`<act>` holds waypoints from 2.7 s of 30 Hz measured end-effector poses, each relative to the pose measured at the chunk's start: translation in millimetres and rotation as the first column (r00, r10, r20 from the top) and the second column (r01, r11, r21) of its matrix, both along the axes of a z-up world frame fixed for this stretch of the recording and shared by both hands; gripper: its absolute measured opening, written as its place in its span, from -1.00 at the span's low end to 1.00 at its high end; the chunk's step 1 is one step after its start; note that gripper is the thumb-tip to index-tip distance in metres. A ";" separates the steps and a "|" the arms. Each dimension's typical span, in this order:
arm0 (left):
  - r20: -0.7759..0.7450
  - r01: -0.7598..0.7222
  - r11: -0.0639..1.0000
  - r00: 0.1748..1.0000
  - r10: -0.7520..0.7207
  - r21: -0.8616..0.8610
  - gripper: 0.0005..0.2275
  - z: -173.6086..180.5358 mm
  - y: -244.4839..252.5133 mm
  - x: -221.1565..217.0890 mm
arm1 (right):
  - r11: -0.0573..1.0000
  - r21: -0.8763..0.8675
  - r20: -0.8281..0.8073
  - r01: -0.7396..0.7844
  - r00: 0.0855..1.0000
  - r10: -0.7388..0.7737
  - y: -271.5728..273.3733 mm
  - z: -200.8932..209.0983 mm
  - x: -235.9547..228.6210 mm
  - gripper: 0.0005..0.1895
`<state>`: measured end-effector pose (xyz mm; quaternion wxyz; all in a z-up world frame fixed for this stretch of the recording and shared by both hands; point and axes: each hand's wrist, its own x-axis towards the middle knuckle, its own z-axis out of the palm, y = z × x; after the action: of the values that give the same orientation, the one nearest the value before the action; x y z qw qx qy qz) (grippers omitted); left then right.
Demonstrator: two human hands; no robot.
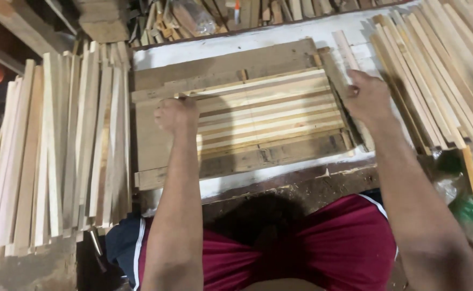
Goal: The person is picking up thin wooden slats and arranging them into a wooden jig for alignment and marking.
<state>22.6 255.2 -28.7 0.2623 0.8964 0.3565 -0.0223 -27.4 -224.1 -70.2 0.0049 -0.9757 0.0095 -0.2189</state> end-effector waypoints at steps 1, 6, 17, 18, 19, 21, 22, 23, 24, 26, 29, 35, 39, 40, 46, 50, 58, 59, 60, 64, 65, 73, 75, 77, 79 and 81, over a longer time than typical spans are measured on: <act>0.028 -0.008 1.000 1.000 0.008 -0.001 -0.61 -1.7 2.7 4.1 | 0.979 0.161 0.042 -0.125 0.992 0.120 40.2 25.4 -3.2 -0.58; 0.134 -0.035 0.999 0.990 0.038 -0.026 -0.69 -21.0 16.0 25.0 | 0.834 0.449 -0.058 -0.320 0.921 0.385 184.0 99.0 -12.3 -0.66; 0.297 0.200 0.909 0.951 -0.089 -0.367 -0.64 44.1 14.1 -27.0 | 0.938 0.346 -0.603 -0.021 0.761 0.239 242.0 151.1 -7.1 -0.26; 0.298 0.199 0.909 0.951 -0.088 -0.367 -0.64 41.2 16.3 -26.3 | 0.938 0.346 -0.602 -0.022 0.761 0.240 239.5 142.1 -0.8 -0.26; 0.259 0.228 0.928 0.954 -0.152 -0.295 -0.61 38.1 18.6 -25.5 | 0.948 0.315 -0.607 -0.046 0.758 0.238 237.1 133.0 5.6 -0.26; 0.209 0.257 0.940 0.955 -0.211 -0.226 -0.56 32.3 23.7 -27.9 | 0.957 0.281 -0.616 -0.072 0.751 0.237 232.8 122.7 12.2 -0.25; 0.205 0.318 0.922 0.939 -0.275 -0.220 -0.59 30.4 25.8 -30.0 | 0.957 0.258 -0.630 -0.129 0.729 0.268 230.1 122.3 13.1 -0.22; 0.199 0.377 0.901 0.920 -0.338 -0.214 -0.61 28.4 28.0 -32.2 | 0.954 0.236 -0.645 -0.186 0.704 0.297 227.6 121.9 14.0 -0.20; 0.196 0.371 0.903 0.923 -0.332 -0.218 -0.61 26.9 29.8 -35.3 | 0.953 0.235 -0.649 -0.190 0.699 0.300 228.5 125.5 12.9 -0.20; 0.284 0.358 0.890 0.918 -0.279 -0.282 -0.68 25.0 33.1 -40.7 | 0.944 0.234 -0.665 -0.234 0.670 0.330 229.8 133.0 10.5 -0.25; 0.358 0.275 0.852 0.927 -0.112 -0.445 -0.68 11.9 37.5 -42.2 | 0.935 0.262 -0.648 -0.241 0.673 0.355 235.3 132.0 11.1 -0.37; 0.583 0.193 0.742 0.751 0.309 -0.642 -0.51 62.5 29.6 -88.0 | 0.925 0.346 -0.583 -0.156 0.737 0.342 247.8 140.0 1.1 -0.47; 0.541 0.201 0.649 0.751 0.379 -0.734 -0.42 71.5 -0.6 -117.9 | 0.921 0.367 -0.567 -0.133 0.753 0.335 259.5 127.1 8.4 -0.50; 0.515 0.221 0.589 0.762 0.394 -0.777 -0.37 64.3 -7.7 -120.2 | 0.904 0.398 -0.539 -0.156 0.758 0.368 267.8 130.5 4.8 -0.51; 0.278 0.311 0.044 0.769 0.576 -0.949 -0.54 63.3 -30.0 -121.3 | 0.720 0.633 -0.414 -0.284 0.661 0.625 309.8 147.2 -27.1 -0.68; 0.058 0.306 -0.222 0.694 0.718 -0.926 -0.87 36.7 4.7 -114.2 | 0.786 0.530 -0.451 -0.317 0.680 0.578 273.4 146.6 -6.7 -0.55; 0.091 0.323 -0.256 0.763 0.640 -0.911 -0.90 18.8 23.3 -139.9 | 0.929 0.249 -0.695 -0.272 0.619 0.367 245.6 121.0 4.0 -0.09; 0.088 0.316 -0.267 0.780 0.620 -0.910 -0.89 15.0 23.0 -140.5 | 0.935 0.245 -0.706 -0.258 0.613 0.354 246.9 121.7 5.2 -0.10; 0.087 0.314 -0.267 0.779 0.621 -0.911 -0.89 15.4 22.2 -143.6 | 0.934 0.246 -0.707 -0.259 0.611 0.356 246.2 122.6 4.8 -0.10; 0.095 0.332 -0.291 0.789 0.606 -0.898 -0.87 10.2 18.5 -148.2 | 0.920 0.340 -0.723 -0.194 0.571 0.388 245.6 120.0 5.2 -0.23; 0.108 0.347 -0.298 0.792 0.601 -0.889 -0.87 7.0 16.8 -147.9 | 0.917 0.356 -0.727 -0.181 0.563 0.394 245.3 117.6 5.3 -0.24; 0.073 0.282 -0.258 0.794 0.604 -0.924 -0.67 26.2 -10.0 -160.1 | 0.895 0.380 -0.672 -0.236 0.595 0.442 267.2 138.1 -13.3 -0.50; 0.062 0.275 -0.258 0.785 0.616 -0.926 -0.45 26.7 -16.7 -154.6 | 0.876 0.407 -0.630 -0.258 0.615 0.474 288.6 157.7 -29.4 -0.51; 0.094 0.281 -0.226 0.794 0.600 -0.933 -0.65 24.4 -22.9 -151.6 | 0.856 0.413 -0.617 -0.312 0.595 0.515 309.7 169.5 -48.3 -0.56; 0.078 0.283 -0.234 0.775 0.627 -0.930 -0.60 11.3 -20.3 -139.0 | 0.785 0.543 -0.579 -0.298 0.544 0.607 313.2 163.6 -49.5 -0.57; 0.057 0.281 -0.237 0.748 0.662 -0.930 -0.54 16.4 -15.9 -139.5 | 0.693 0.664 -0.528 -0.280 0.481 0.700 312.0 165.8 -44.8 -0.57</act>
<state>-116.9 239.3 -12.3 0.9408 0.2228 0.2525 0.0373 -72.1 87.9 95.6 0.3134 -0.8941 -0.2255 0.2270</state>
